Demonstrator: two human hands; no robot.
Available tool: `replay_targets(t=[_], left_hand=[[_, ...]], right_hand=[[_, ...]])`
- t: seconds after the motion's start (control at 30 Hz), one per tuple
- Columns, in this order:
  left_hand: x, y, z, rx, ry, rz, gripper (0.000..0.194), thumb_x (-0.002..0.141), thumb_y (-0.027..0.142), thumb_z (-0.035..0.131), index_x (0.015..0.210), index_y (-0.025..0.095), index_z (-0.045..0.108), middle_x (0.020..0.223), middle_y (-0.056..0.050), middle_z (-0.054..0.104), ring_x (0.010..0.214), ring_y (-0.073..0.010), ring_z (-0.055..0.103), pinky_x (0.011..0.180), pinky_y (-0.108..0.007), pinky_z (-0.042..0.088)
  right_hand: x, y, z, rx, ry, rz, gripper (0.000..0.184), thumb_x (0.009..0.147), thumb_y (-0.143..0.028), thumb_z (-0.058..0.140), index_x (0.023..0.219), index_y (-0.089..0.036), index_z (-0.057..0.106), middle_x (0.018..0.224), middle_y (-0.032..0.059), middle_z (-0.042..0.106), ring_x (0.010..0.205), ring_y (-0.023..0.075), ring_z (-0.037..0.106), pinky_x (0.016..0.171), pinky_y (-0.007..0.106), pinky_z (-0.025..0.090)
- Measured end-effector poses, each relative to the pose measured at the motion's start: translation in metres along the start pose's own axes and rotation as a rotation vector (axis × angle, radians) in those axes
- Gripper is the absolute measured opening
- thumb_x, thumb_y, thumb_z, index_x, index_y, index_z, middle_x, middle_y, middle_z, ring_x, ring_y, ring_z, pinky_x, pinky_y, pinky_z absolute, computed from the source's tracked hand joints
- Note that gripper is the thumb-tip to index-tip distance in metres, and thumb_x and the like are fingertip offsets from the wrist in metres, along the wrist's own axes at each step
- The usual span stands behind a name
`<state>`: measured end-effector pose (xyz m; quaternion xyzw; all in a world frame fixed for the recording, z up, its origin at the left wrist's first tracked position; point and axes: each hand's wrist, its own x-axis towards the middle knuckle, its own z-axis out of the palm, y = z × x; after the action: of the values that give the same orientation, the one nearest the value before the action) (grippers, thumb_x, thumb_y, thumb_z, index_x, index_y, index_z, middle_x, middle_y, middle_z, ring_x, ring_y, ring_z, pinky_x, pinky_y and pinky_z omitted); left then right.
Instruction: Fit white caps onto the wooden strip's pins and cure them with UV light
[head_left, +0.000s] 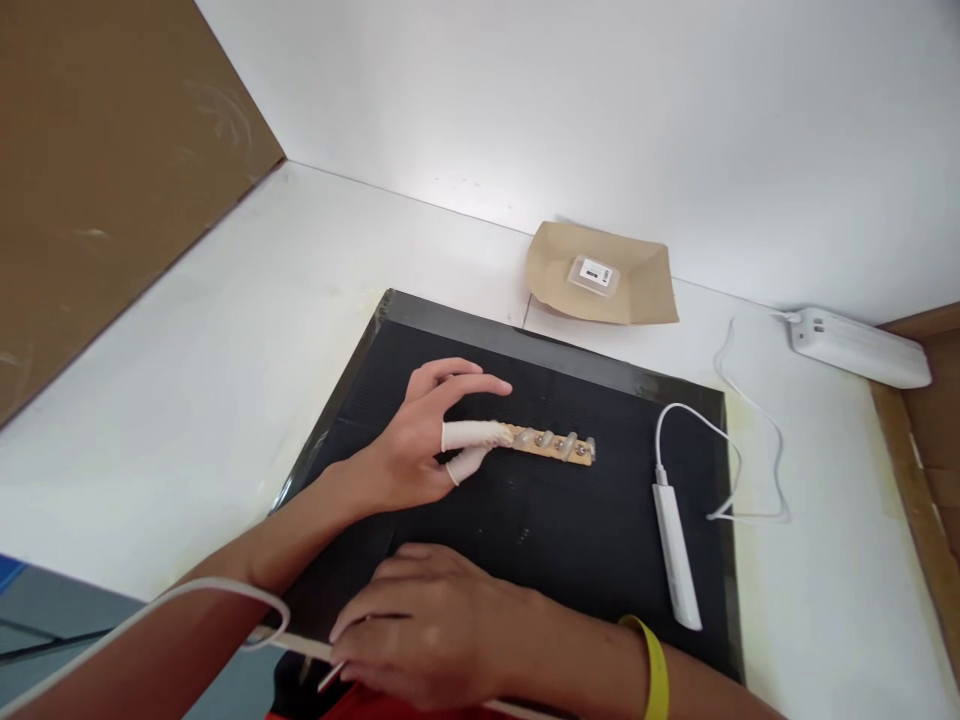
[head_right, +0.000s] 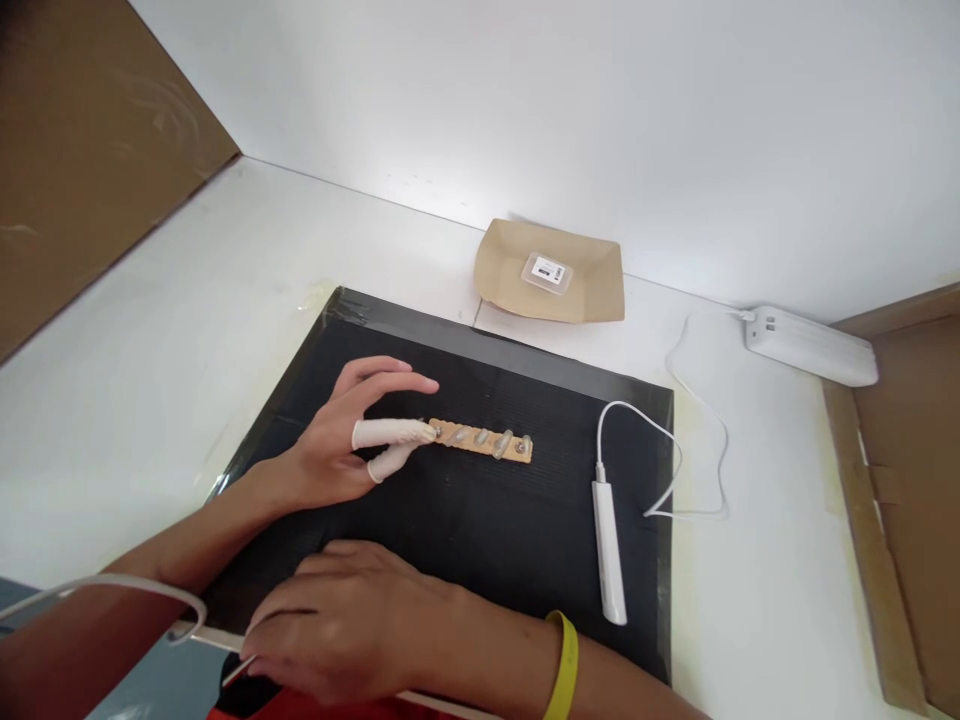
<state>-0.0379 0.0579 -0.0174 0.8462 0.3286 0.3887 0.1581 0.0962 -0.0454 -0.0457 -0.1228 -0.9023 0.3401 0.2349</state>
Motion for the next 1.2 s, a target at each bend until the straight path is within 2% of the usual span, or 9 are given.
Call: replay_targets(t=[0.13,0.33,0.53,0.63,0.77,0.87,1.07,1.2], left_hand=[[0.004,-0.01,-0.005,0.101,0.056,-0.047,0.022,0.095,0.01,0.069,0.108,0.028,0.075,0.131,-0.008,0.073,0.129,-0.0251,0.057,0.108,-0.051,0.053],[0.002,-0.027,-0.013,0.156,0.077,-0.17,0.01,0.098,0.022,0.071,0.101,0.028,0.079,0.124,-0.005,0.078,0.124,-0.0234,0.061,0.107,-0.049,0.052],[-0.004,-0.035,-0.013,0.254,-0.096,-0.117,0.012,0.101,0.028,0.07,0.106,0.027,0.08,0.126,-0.005,0.078,0.124,-0.0248,0.064,0.104,-0.048,0.042],[-0.007,-0.032,-0.014,0.305,-0.156,-0.151,0.016,0.104,0.03,0.065,0.11,0.027,0.08,0.128,-0.007,0.078,0.122,-0.0254,0.065,0.103,-0.048,0.039],[-0.009,-0.025,-0.019,0.274,-0.231,-0.208,0.02,0.106,0.03,0.062,0.114,0.024,0.079,0.135,-0.009,0.074,0.127,-0.0259,0.063,0.107,-0.049,0.04],[-0.008,-0.021,-0.026,0.232,-0.316,-0.242,0.024,0.103,0.038,0.067,0.118,0.023,0.077,0.143,-0.011,0.069,0.136,-0.0288,0.058,0.114,-0.053,0.039],[-0.003,-0.015,-0.036,0.293,-0.466,-0.204,0.041,0.095,0.05,0.075,0.126,0.022,0.075,0.155,-0.013,0.06,0.145,-0.0346,0.052,0.117,-0.056,0.04],[-0.002,-0.009,-0.038,0.321,-0.486,-0.185,0.044,0.097,0.049,0.073,0.128,0.02,0.073,0.154,-0.015,0.06,0.144,-0.0353,0.054,0.115,-0.055,0.043]], right_hand=[[-0.001,0.001,0.0,-0.004,0.012,-0.022,0.024,0.109,-0.037,0.055,0.1,-0.023,0.072,0.113,-0.0082,0.081,0.082,0.0077,0.064,0.077,0.026,0.046],[-0.001,0.001,-0.002,0.002,0.006,-0.038,0.025,0.109,-0.038,0.057,0.098,-0.021,0.072,0.112,-0.0032,0.081,0.082,0.009,0.063,0.077,0.027,0.044],[-0.001,0.0,-0.003,-0.006,0.085,-0.069,0.021,0.108,-0.032,0.058,0.096,-0.02,0.072,0.107,-0.0037,0.081,0.084,0.0108,0.062,0.078,0.028,0.043],[-0.001,-0.001,-0.003,-0.024,0.054,-0.076,0.02,0.107,-0.032,0.06,0.097,-0.019,0.072,0.106,-0.0018,0.081,0.085,0.0115,0.062,0.078,0.029,0.043],[-0.001,0.0,-0.003,-0.036,0.038,-0.079,0.019,0.107,-0.031,0.061,0.098,-0.019,0.072,0.104,-0.0002,0.081,0.087,0.0124,0.063,0.08,0.03,0.044],[-0.001,0.001,-0.002,-0.039,0.039,-0.089,0.02,0.107,-0.033,0.061,0.1,-0.018,0.072,0.103,0.0004,0.081,0.09,0.0133,0.064,0.083,0.03,0.044],[-0.002,0.002,0.0,-0.071,0.032,-0.105,0.02,0.107,-0.031,0.061,0.102,-0.017,0.073,0.102,0.0004,0.08,0.091,0.0155,0.062,0.085,0.031,0.042],[-0.002,0.002,0.0,-0.078,0.026,-0.105,0.02,0.108,-0.031,0.06,0.103,-0.016,0.073,0.102,0.0016,0.079,0.091,0.0162,0.06,0.084,0.032,0.042]])
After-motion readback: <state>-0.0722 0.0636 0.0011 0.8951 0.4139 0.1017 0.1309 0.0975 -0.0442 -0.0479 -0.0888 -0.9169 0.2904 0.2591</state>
